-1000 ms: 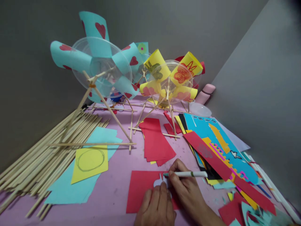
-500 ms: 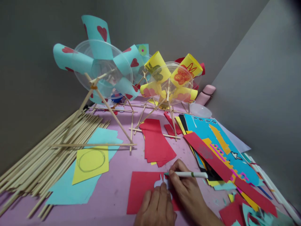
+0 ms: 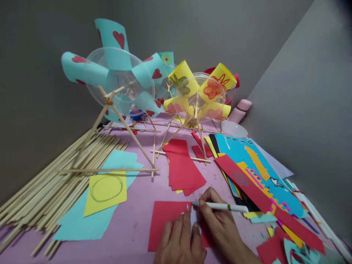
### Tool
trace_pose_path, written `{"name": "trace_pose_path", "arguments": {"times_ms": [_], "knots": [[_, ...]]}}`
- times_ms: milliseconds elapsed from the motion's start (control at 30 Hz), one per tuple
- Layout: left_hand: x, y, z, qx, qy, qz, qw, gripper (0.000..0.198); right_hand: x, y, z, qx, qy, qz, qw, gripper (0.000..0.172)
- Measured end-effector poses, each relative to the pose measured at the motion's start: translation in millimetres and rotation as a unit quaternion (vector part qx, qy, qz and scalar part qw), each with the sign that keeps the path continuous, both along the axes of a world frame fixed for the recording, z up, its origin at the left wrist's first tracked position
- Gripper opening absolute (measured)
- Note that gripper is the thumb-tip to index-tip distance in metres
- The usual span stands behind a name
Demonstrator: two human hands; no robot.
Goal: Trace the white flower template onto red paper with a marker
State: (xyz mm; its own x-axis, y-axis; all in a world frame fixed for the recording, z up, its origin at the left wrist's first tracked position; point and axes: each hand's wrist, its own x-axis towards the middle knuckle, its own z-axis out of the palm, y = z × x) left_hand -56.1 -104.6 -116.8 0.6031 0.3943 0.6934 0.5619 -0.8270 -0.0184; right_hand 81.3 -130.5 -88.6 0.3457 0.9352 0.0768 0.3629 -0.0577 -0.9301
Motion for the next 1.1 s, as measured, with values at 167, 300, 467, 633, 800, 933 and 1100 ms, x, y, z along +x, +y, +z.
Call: {"name": "trace_pose_path", "arguments": {"times_ms": [167, 300, 467, 633, 800, 933, 1100], "knots": [[0.9, -0.7, -0.6, -0.003, 0.001, 0.005, 1.000, 0.036, -1.8, 0.2, 5.8, 0.006, -0.013, 0.025, 1.000, 0.023], [1.0, -0.9, -0.1, -0.007, 0.002, 0.005, 1.000, 0.034, -2.5, 0.6, 7.1, -0.003, -0.023, 0.040, 0.999, 0.023], [1.3, -0.9, -0.2, -0.009, 0.000, 0.005, 1.000, 0.034, -2.5, 1.0, 6.4, -0.007, -0.027, 0.053, 0.998, 0.021], [1.6, -1.3, 0.2, -0.008, 0.000, 0.008, 1.000, 0.035, -3.2, 2.2, 7.2, 0.003, -0.065, 0.041, 0.997, 0.021], [2.3, -1.8, 0.0, -0.006, -0.009, 0.008, 1.000, 0.038, -4.1, 2.9, 7.1, 0.004, -0.073, 0.046, 0.996, 0.019], [2.3, -2.0, 1.3, -0.008, -0.006, 0.007, 1.000, 0.037, -3.4, 2.2, 6.2, 0.015, -0.088, 0.042, 0.995, 0.019], [1.3, -2.1, 1.3, -0.008, -0.008, 0.005, 1.000, 0.036, -2.7, 1.9, 6.1, 0.029, -0.099, 0.043, 0.994, 0.019]]}}
